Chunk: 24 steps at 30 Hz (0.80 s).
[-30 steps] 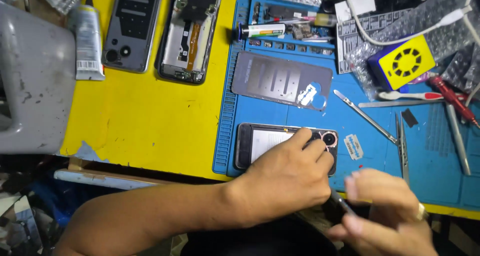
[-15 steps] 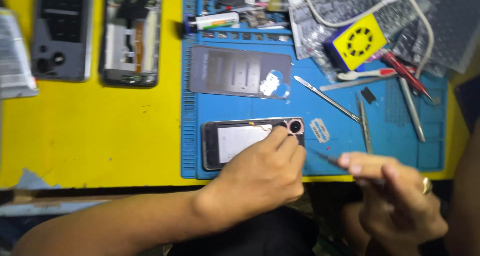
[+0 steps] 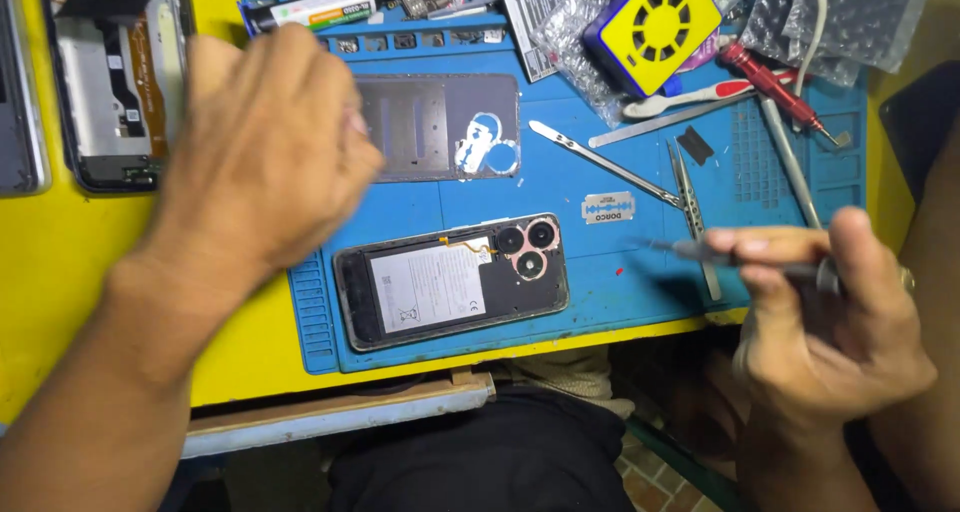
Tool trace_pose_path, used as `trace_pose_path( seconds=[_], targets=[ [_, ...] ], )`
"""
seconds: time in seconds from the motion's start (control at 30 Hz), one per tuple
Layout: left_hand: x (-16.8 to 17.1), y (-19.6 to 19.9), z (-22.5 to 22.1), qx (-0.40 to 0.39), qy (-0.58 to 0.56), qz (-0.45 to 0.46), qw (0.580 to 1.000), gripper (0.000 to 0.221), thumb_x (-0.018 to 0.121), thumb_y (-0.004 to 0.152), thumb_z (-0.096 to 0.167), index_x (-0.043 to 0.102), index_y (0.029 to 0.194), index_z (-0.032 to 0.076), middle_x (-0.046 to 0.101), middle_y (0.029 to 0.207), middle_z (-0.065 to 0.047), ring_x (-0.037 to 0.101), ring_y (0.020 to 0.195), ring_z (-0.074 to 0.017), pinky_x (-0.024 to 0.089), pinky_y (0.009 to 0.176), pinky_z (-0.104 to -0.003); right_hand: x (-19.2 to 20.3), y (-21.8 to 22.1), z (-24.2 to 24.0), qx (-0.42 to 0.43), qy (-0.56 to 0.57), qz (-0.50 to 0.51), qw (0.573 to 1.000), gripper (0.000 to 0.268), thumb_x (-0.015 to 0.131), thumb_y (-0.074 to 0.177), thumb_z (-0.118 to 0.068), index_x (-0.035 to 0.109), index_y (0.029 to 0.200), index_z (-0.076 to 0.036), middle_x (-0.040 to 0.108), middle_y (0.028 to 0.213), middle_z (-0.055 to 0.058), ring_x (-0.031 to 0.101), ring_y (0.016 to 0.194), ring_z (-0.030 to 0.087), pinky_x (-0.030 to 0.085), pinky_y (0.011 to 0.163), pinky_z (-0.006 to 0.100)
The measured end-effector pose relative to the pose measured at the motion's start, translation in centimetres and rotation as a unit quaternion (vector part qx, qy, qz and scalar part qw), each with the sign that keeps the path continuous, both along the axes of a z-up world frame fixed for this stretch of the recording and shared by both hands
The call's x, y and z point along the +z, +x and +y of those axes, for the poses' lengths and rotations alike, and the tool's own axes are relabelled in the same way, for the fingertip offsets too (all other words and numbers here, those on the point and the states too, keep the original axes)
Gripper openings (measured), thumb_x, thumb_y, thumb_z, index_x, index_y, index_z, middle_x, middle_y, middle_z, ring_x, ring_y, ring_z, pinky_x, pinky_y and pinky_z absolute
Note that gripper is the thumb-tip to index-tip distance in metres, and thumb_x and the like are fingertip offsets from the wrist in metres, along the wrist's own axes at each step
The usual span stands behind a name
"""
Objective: Disassembling a smartphone by prying off the back casing and removing internal components using specialized repair tools.
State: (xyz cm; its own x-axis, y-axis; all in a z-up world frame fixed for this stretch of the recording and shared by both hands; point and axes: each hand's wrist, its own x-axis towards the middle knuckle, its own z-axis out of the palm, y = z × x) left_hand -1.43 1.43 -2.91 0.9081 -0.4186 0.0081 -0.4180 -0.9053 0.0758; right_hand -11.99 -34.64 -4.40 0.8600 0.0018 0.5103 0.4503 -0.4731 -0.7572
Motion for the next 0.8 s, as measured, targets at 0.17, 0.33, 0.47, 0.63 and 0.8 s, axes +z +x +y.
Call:
trace_pose_path(
  seconds=[0.17, 0.33, 0.47, 0.63, 0.8],
  targets=[
    [-1.7, -0.4, 2.8, -0.048, 0.037, -0.178, 0.982, 0.021, 0.08, 0.111, 0.027, 0.07, 0.1, 0.012, 0.058, 0.103, -0.007, 0.062, 0.096, -0.0276, 0.041, 0.092, -0.042, 1.5, -1.8, 1.0, 0.212, 0.006, 0.018, 0.977, 0.074, 0.059, 0.096, 0.025, 0.036, 0.157, -0.01, 0.068, 0.117, 0.019, 0.079, 0.113, 0.032, 0.076, 0.105, 0.042],
    [-1.7, -0.9, 3.3, -0.063, 0.023, -0.195, 0.979, 0.014, 0.088, 0.114, 0.023, 0.077, 0.107, 0.017, 0.063, 0.103, -0.001, 0.061, 0.1, -0.0254, 0.043, 0.099, -0.042, 1.7, -2.0, 2.2, 0.182, -0.038, 0.012, 0.982, 0.06, 0.064, 0.1, 0.015, 0.04, 0.15, -0.006, 0.068, 0.113, 0.018, 0.082, 0.108, 0.032, 0.079, 0.101, 0.037],
    [-1.3, -1.2, 2.9, -0.074, 0.017, -0.202, 0.976, 0.013, 0.091, 0.113, 0.02, 0.079, 0.109, 0.016, 0.066, 0.106, 0.001, 0.061, 0.1, -0.0243, 0.044, 0.099, -0.042, 1.3, -1.8, 2.0, 0.18, -0.039, 0.003, 0.983, 0.06, 0.064, 0.1, 0.017, 0.04, 0.15, -0.006, 0.067, 0.112, 0.019, 0.081, 0.106, 0.032, 0.079, 0.1, 0.04],
    [0.0, -2.0, 0.7, -0.1, -0.034, -0.181, 0.978, 0.015, 0.089, 0.111, 0.018, 0.076, 0.105, 0.015, 0.065, 0.103, -0.002, 0.059, 0.095, -0.027, 0.04, 0.087, -0.043, 1.6, -1.8, 2.1, 0.182, -0.053, 0.0, 0.982, 0.057, 0.064, 0.1, 0.016, 0.041, 0.147, -0.005, 0.068, 0.112, 0.019, 0.082, 0.106, 0.034, 0.079, 0.098, 0.039],
    [0.7, -4.3, -4.1, -0.17, -0.152, -0.096, 0.969, 0.016, 0.079, 0.099, 0.017, 0.066, 0.091, 0.012, 0.061, 0.094, -0.007, 0.053, 0.084, -0.0291, 0.036, 0.073, -0.042, 4.7, -0.6, 3.8, 0.219, -0.132, 0.028, 0.966, 0.039, 0.091, 0.076, -0.008, 0.064, 0.102, 0.001, 0.065, 0.106, 0.015, 0.078, 0.098, 0.032, 0.07, 0.09, 0.041]
  ],
)
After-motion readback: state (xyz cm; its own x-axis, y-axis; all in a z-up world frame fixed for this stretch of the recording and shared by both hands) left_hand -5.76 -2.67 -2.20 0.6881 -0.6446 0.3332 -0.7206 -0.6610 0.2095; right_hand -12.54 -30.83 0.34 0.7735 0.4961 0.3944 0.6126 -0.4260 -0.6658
